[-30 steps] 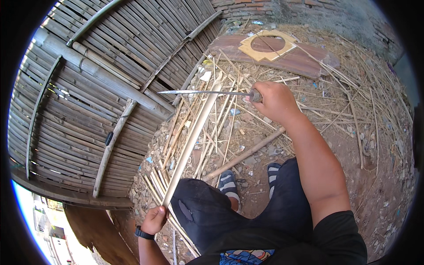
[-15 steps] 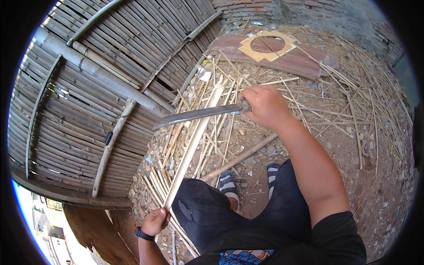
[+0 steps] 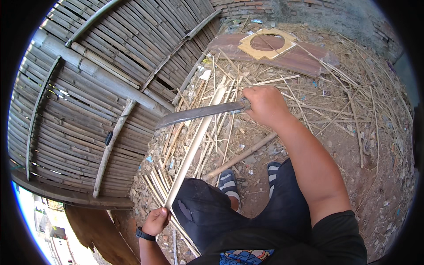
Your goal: The person uses a machete to split long bamboo poles into thin strips. They hold the bamboo with one hand and repeatedly strike it with the machete to separate the material, then set the finished strips aside on the ground.
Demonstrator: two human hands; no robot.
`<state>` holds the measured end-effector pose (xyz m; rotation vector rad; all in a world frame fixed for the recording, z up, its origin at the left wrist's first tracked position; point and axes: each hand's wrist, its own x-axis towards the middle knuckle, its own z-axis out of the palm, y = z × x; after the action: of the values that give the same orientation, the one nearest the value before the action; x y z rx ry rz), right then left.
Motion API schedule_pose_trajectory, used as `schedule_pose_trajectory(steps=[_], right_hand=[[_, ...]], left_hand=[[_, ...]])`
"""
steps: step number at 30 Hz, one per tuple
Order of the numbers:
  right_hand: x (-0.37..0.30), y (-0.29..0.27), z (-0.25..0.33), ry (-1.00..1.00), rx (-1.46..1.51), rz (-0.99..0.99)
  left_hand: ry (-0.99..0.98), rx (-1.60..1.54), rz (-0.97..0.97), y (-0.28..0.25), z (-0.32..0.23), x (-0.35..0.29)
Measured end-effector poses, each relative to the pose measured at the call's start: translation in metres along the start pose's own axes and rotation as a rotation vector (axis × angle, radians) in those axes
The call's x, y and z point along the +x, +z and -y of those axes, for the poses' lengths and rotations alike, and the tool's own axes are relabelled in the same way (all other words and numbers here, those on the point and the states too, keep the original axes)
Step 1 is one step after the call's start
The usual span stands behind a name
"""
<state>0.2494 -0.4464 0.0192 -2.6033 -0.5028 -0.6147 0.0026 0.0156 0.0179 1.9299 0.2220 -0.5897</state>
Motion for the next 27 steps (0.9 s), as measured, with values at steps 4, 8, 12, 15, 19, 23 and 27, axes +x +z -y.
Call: schedule_pose_trajectory(steps=[4, 8, 12, 15, 19, 23, 27], right_hand=[[0.001, 0.005, -0.015, 0.118, 0.07, -0.027], [-0.001, 0.007, -0.006, -0.049, 0.033, -0.03], [0.002, -0.003, -0.011, 0.055, 0.053, 0.018], [0.0, 0.005, -0.029, 0.189, 0.089, -0.073], [-0.002, 0.009, -0.015, -0.045, 0.072, -0.087], [0.0, 0.002, -0.014, -0.015, 0.053, -0.072], [-0.001, 0.011, -0.045, 0.148, 0.088, -0.133]], left_hand=[[0.013, 0.043, -0.04, 0.001, -0.001, -0.001], [-0.002, 0.053, -0.049, 0.001, -0.001, 0.001], [0.051, 0.115, -0.067, 0.003, 0.0, 0.001], [0.041, 0.108, -0.095, 0.003, -0.003, 0.001], [0.102, 0.167, -0.132, -0.001, 0.006, 0.003], [0.134, 0.182, -0.144, 0.0, 0.004, 0.003], [0.122, 0.187, -0.154, 0.001, -0.002, 0.003]])
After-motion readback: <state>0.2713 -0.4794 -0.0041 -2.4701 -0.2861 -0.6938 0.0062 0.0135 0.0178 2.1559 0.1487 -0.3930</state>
